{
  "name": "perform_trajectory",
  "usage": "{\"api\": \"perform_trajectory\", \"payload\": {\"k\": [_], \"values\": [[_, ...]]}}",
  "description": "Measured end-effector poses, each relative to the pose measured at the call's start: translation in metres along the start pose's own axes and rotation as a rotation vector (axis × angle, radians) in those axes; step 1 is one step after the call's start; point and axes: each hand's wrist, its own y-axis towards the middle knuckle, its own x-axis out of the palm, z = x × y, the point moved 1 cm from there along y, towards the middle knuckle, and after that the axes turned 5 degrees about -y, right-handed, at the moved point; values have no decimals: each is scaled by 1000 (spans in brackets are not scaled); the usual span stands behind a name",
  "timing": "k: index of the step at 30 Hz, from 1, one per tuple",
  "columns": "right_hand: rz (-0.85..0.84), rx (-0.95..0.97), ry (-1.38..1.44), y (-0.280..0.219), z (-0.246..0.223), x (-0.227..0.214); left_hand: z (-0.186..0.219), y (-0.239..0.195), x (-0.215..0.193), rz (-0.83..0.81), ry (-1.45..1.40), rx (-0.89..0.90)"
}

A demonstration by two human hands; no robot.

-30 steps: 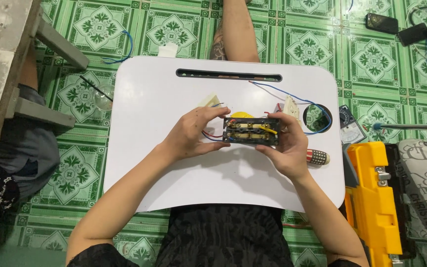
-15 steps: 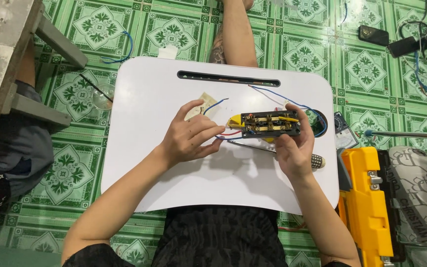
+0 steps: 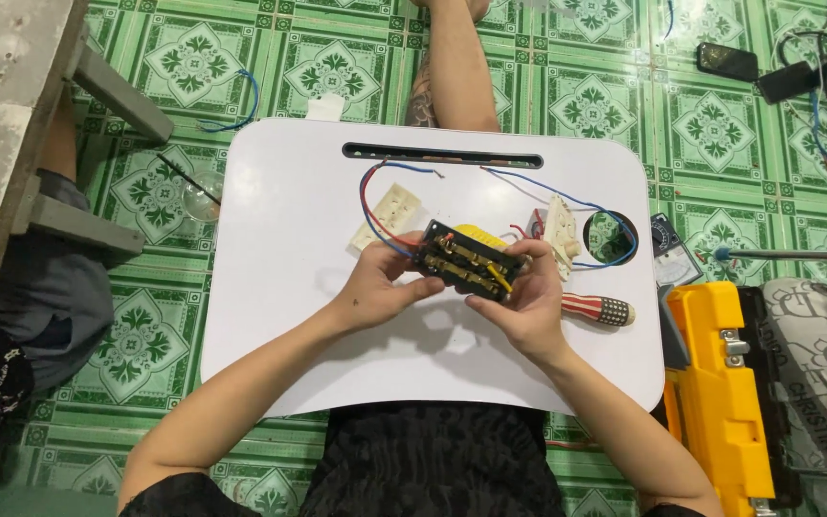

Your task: The person sits on the floor and uses a screwdriver to tighten screws on a black electrical switch while holding it with the other hand. The person adjusts the wires and continues to secure the internal components of the switch.

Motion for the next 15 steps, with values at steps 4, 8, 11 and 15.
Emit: {"api": "perform_trajectory", "payload": {"k": [4, 8, 11, 15], "values": [[-44, 16, 18, -1, -20, 24, 1, -4, -12, 38, -11, -2], [-161, -410, -446, 6, -26, 11, 10, -1, -15, 204, -56, -15], [39, -683, -802, 15, -48, 9, 17, 1, -11, 298, -115, 4], [326, -922, -878, 12, -64, -9, 60, 12, 14, 422, -281, -35]]}}
